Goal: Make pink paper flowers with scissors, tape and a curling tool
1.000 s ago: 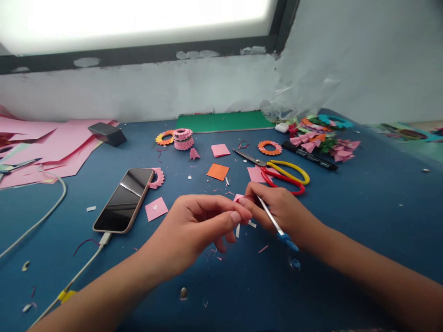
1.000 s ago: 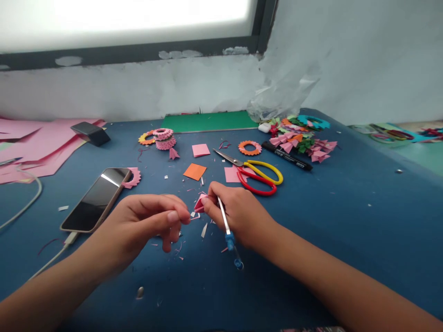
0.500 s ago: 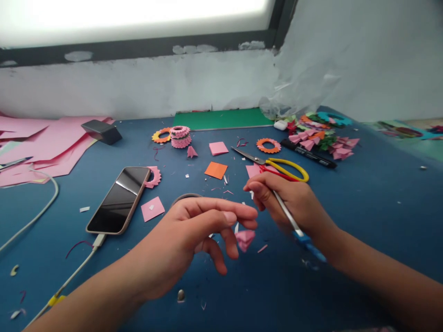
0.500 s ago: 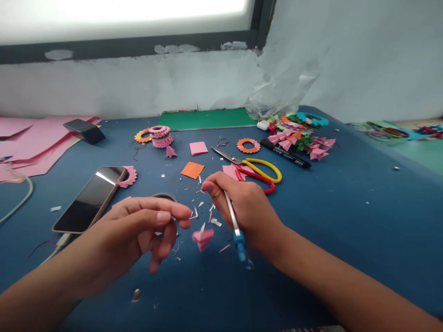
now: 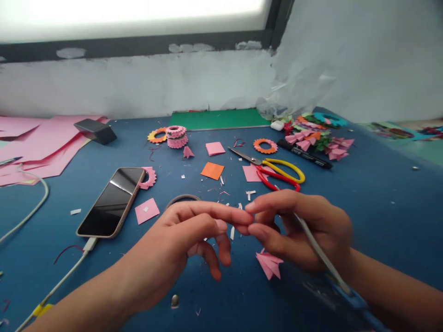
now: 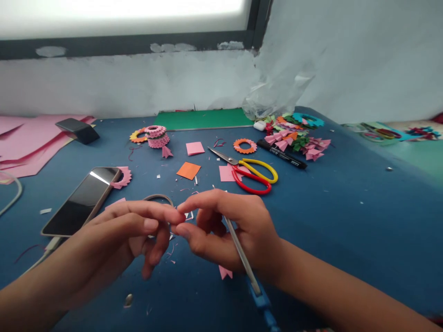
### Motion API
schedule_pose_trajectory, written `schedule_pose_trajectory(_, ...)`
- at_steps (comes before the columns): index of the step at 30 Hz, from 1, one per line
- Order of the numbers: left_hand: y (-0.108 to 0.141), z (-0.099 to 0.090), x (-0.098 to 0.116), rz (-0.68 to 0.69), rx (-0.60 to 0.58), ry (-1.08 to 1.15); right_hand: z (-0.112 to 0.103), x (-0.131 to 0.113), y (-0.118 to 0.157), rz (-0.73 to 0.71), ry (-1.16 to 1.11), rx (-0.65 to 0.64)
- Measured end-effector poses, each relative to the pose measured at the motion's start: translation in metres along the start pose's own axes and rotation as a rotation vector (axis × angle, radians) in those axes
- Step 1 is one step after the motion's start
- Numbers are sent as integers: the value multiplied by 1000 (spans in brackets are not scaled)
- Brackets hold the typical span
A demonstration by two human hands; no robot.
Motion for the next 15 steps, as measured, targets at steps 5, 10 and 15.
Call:
schedule_pose_trajectory(5,0,2,-2,-36,-11,-1,1,-1,4,-64,26,44)
schedule_pose_trajectory(10,1,4,-1,-51,-24,38,0,1,6,-73,37,73)
schedule_pose_trajectory(15,3,6,0,-65,-88,61,0,1,3,-67,11,94)
Point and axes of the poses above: each hand's wrist, its own y-axis away from the middle knuckle, its own z-axis out of the palm, x = y × z, the point moved 1 cm from there along -y, towards the middle knuckle, and after that the axes turned 14 degrees about y, right-handed, at the moved point
